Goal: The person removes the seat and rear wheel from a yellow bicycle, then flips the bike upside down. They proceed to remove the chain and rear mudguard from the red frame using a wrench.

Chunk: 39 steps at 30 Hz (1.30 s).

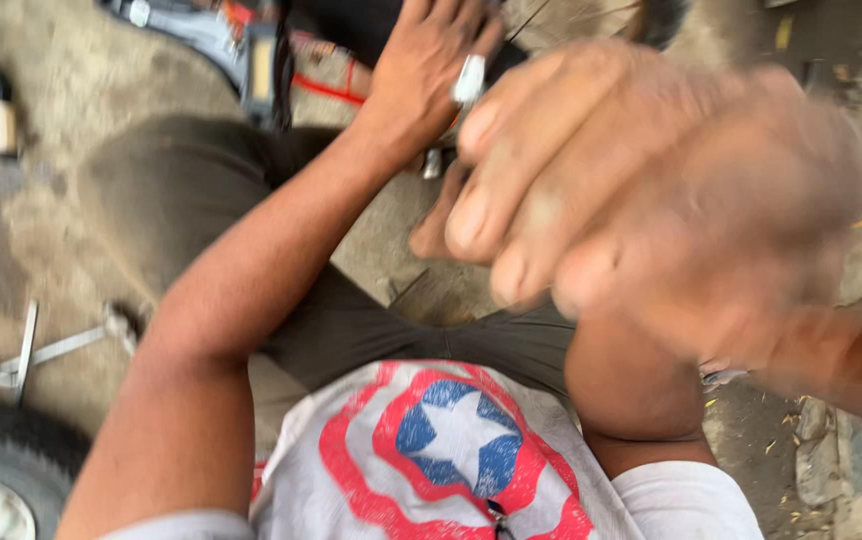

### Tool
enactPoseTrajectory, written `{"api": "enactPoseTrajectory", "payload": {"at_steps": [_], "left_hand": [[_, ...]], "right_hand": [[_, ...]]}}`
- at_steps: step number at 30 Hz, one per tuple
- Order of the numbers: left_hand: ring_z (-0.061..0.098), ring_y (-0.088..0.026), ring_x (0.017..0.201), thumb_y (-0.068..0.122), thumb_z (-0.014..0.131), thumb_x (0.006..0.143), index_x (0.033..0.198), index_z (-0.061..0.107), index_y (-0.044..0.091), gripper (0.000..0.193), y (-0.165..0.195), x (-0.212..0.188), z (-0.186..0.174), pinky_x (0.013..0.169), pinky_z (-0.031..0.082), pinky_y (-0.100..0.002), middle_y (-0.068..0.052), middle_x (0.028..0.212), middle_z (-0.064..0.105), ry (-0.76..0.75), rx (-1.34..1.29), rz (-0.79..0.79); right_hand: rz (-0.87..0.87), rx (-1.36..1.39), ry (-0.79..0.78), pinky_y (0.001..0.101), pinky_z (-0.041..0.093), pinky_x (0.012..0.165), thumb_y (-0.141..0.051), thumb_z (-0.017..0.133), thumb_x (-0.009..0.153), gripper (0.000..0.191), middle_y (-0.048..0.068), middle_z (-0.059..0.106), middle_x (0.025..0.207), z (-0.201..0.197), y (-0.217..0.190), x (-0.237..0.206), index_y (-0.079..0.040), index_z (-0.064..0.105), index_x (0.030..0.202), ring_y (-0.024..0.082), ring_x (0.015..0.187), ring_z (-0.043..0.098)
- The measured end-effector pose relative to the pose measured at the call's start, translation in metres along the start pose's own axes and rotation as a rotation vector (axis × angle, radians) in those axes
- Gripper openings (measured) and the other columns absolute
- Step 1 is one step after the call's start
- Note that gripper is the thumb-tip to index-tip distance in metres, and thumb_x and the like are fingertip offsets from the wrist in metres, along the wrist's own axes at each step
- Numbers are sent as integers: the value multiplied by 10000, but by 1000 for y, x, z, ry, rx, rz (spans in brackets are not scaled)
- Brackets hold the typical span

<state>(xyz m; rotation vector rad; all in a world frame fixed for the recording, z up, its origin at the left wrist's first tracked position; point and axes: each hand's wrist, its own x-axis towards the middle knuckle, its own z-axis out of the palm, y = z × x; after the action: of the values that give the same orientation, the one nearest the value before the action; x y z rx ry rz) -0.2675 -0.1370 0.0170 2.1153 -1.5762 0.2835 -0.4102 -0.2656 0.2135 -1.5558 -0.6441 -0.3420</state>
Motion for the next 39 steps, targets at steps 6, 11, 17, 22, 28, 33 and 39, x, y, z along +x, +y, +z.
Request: {"api": "enactPoseTrajectory", "payload": {"at_steps": [6,11,17,22,28,33,39], "left_hand": [[538,-329,1285,169,556,990,1385,611,6,431,-1,1,5,1243,197,-615,-175,1278,629,8,346,3],[511,-332,1339,212,592,954,1376,618,14,467,-3,2,7,1239,176,-596,-158,1345,621,71,340,-10],[518,-333,1325,269,591,937,1379,621,34,501,-1,4,4,1230,167,-568,-142,1355,626,51,447,-10],[514,-303,1344,254,608,930,1392,616,65,499,1,0,3,1241,168,-550,-124,1370,623,64,451,-36],[527,-297,1309,250,589,934,1374,615,74,475,-2,2,-3,1228,193,-545,-129,1315,633,28,452,-14],[522,-316,1327,236,581,967,1357,624,46,436,1,-4,-7,1242,205,-529,-146,1311,624,73,371,-35],[506,-336,1351,186,586,968,1315,610,-35,412,-1,-9,-1,1271,199,-547,-180,1366,608,161,301,9]], "right_hand": [[43,-312,722,280,535,640,-290,671,1018,313,103,628,998,54,26,-17,-12,593,1140,170,729,586],[454,-672,450,255,491,705,-193,703,1002,404,75,593,1028,77,88,-51,22,548,1306,133,867,606],[395,-805,600,255,455,621,-379,573,1157,380,48,587,893,60,143,-54,-31,625,1016,116,722,578],[564,-277,844,245,480,451,-534,417,1079,513,82,680,874,54,118,-79,-67,543,907,124,556,583],[544,-411,587,250,423,456,-528,429,1127,505,121,623,910,79,129,-78,-56,505,962,143,560,553],[544,78,1024,363,493,517,-578,465,1063,535,133,627,827,59,127,-106,-96,487,832,230,546,554],[553,660,1389,402,491,683,-585,517,1047,539,133,637,849,33,148,-149,-90,545,833,258,692,567]]}}
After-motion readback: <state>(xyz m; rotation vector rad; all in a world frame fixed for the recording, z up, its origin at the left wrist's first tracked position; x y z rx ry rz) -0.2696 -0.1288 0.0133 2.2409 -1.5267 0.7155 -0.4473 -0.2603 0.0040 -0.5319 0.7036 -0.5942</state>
